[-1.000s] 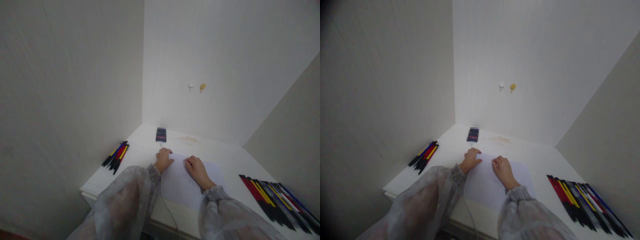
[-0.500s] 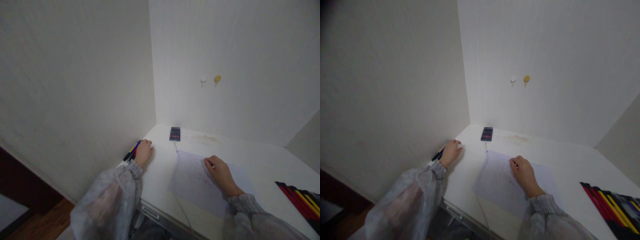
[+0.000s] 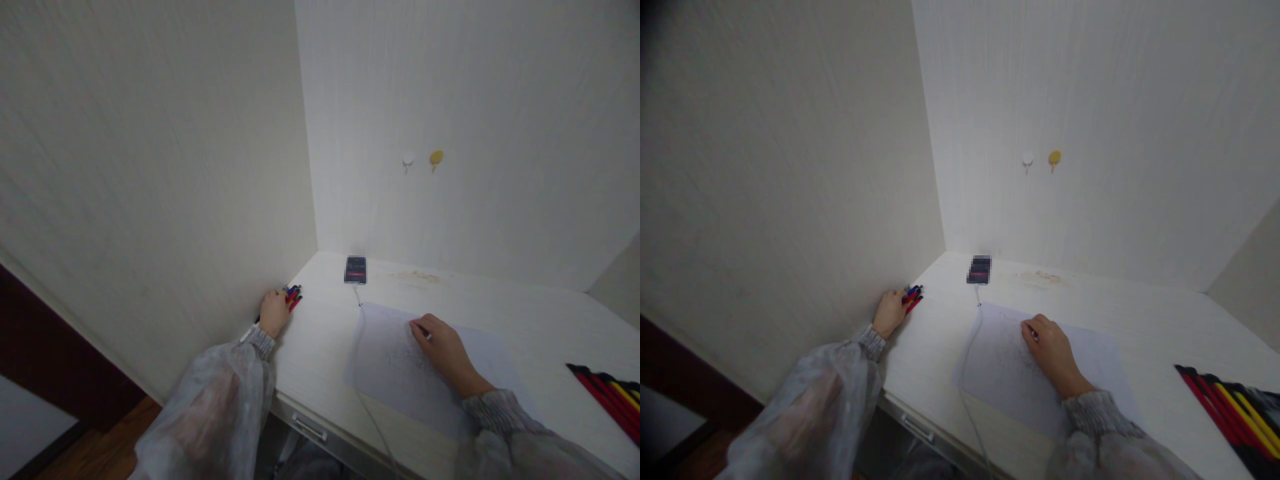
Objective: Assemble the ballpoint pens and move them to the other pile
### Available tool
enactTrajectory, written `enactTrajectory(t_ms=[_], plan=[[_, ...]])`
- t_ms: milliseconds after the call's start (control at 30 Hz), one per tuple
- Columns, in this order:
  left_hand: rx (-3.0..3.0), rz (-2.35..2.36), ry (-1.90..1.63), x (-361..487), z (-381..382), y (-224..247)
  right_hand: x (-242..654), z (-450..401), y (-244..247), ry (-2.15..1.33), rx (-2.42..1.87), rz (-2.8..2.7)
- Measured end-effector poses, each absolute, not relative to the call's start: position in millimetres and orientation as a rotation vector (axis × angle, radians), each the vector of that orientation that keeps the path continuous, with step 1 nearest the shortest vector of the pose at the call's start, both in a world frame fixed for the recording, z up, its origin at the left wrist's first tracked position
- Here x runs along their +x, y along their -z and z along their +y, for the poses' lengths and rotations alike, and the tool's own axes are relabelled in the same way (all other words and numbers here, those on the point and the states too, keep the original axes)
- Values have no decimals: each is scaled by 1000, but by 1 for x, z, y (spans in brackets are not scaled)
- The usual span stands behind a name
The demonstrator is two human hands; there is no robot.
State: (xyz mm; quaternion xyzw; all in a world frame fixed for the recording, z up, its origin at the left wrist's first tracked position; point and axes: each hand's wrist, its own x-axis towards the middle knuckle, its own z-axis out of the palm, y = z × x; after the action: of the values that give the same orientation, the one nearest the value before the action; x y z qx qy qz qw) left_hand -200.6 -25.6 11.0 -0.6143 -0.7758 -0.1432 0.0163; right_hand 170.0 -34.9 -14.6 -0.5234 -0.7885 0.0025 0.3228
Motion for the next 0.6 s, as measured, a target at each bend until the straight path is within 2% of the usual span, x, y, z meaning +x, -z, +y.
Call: enactTrajectory(t_ms=[367,600], plan=[[-1952,-2320,582,-202,-13,-3,169,-35,17,-40,-1388,-2073],[-1983,-2309,720,-181,-19,-30,169,-34,17,-60,-1373,-2067]])
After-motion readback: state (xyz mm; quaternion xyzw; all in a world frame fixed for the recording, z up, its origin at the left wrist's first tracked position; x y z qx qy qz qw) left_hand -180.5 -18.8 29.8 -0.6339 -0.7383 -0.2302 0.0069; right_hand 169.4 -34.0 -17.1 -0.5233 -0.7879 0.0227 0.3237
